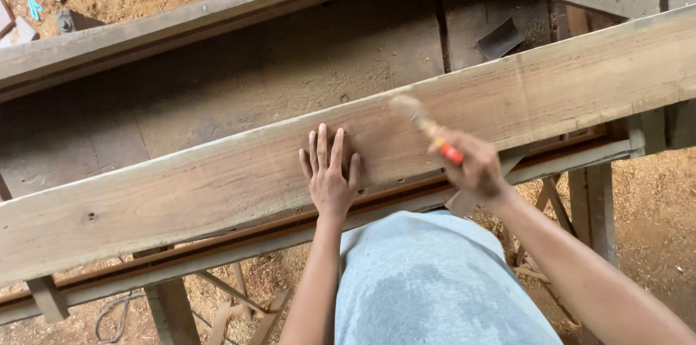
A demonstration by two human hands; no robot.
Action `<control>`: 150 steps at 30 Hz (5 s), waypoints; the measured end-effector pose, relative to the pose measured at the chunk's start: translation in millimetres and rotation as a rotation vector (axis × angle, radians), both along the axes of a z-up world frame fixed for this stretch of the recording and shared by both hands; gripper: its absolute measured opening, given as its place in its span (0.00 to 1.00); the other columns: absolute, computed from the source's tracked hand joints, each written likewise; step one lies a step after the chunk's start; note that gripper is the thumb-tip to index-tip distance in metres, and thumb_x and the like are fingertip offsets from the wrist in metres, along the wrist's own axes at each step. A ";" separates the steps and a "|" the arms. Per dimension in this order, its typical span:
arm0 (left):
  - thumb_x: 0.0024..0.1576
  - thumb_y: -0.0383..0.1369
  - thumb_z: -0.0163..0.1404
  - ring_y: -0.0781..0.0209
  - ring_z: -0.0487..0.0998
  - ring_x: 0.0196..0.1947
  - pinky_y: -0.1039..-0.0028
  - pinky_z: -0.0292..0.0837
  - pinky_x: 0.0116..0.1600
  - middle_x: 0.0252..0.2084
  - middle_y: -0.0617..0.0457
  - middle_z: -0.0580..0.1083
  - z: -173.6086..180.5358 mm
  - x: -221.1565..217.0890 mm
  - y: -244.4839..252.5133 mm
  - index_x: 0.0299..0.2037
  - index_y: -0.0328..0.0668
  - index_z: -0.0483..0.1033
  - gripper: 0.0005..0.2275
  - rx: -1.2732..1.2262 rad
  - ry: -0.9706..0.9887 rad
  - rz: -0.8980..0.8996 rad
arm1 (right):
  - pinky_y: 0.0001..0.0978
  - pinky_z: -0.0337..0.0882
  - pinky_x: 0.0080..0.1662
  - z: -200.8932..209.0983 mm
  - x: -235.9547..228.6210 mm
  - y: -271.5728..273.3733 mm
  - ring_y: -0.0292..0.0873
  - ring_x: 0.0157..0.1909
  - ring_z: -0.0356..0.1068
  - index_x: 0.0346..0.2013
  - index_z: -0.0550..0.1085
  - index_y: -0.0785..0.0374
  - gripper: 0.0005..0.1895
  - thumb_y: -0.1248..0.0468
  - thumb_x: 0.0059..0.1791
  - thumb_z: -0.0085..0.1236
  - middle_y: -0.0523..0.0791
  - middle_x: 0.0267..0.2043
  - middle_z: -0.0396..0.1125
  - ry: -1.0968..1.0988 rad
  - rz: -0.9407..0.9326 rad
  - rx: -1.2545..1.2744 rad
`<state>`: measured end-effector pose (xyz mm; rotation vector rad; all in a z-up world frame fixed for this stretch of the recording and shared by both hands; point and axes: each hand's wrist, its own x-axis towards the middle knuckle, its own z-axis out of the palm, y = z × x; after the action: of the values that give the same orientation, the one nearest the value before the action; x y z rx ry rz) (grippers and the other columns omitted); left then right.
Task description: The person brushes a long wooden plank with a brush to remove sawdust and debris while it sits on a workbench.
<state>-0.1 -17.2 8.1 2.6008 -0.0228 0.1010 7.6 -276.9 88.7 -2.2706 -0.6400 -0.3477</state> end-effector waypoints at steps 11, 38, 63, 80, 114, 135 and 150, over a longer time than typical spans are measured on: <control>0.62 0.48 0.46 0.58 0.44 0.79 0.57 0.31 0.79 0.78 0.55 0.51 -6.2 2.1 -0.8 0.71 0.58 0.61 0.26 0.062 0.031 -0.001 | 0.22 0.73 0.20 2.0 0.5 -1.7 0.36 0.22 0.72 0.43 0.78 0.62 0.05 0.66 0.54 0.57 0.48 0.31 0.75 0.180 -0.025 0.018; 0.65 0.33 0.42 0.60 0.50 0.77 0.57 0.35 0.80 0.75 0.59 0.56 -0.5 7.9 -3.2 0.68 0.63 0.66 0.20 -0.010 0.026 -0.024 | 0.25 0.77 0.31 18.6 -40.4 -29.6 0.40 0.31 0.76 0.51 0.77 0.63 0.13 0.59 0.58 0.52 0.50 0.38 0.74 0.347 -0.319 0.097; 0.63 0.34 0.49 0.51 0.51 0.77 0.54 0.33 0.78 0.74 0.46 0.58 -4.7 9.1 0.7 0.63 0.52 0.71 0.17 -0.008 -0.122 -0.112 | 0.19 0.67 0.12 5.6 -64.5 7.6 0.32 0.16 0.69 0.43 0.78 0.64 0.13 0.58 0.58 0.49 0.54 0.39 0.78 0.246 -0.213 0.130; 0.59 0.32 0.50 0.48 0.62 0.70 0.52 0.49 0.76 0.62 0.49 0.67 19.9 21.3 -68.1 0.52 0.46 0.76 0.11 -0.229 -0.083 -0.411 | 0.20 0.56 0.10 -17.8 -101.7 -24.2 0.31 0.11 0.59 0.41 0.78 0.63 0.21 0.54 0.60 0.39 0.45 0.20 0.67 0.154 -0.631 -0.128; 0.61 0.48 0.49 0.46 0.55 0.73 0.45 0.44 0.76 0.69 0.47 0.59 -1.3 23.7 -230.8 0.58 0.53 0.68 0.18 0.181 -0.155 -0.180 | 0.22 0.61 0.15 -26.2 -82.3 -276.7 0.30 0.17 0.66 0.46 0.76 0.67 0.13 0.61 0.61 0.48 0.43 0.20 0.69 0.186 -0.821 0.073; 0.64 0.42 0.46 0.51 0.58 0.73 0.51 0.45 0.77 0.68 0.52 0.63 -5.7 19.6 -233.9 0.54 0.56 0.72 0.11 0.139 -0.147 -0.100 | 0.20 0.70 0.22 -10.1 -82.6 -303.9 0.34 0.24 0.70 0.38 0.71 0.61 0.15 0.57 0.64 0.45 0.46 0.28 0.69 0.080 -0.594 0.308; 0.65 0.31 0.44 0.52 0.59 0.73 0.52 0.47 0.77 0.68 0.52 0.65 2.8 21.5 -223.2 0.57 0.51 0.73 0.12 -0.073 -0.114 -0.153 | 0.25 0.68 0.19 -9.2 -39.9 -238.9 0.33 0.20 0.68 0.46 0.72 0.64 0.15 0.55 0.61 0.45 0.43 0.25 0.69 0.186 -0.309 0.177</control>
<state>21.5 -240.3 10.9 2.5071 -0.2540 0.1908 -32.3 -515.8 79.4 -2.1966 -0.1547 -0.3213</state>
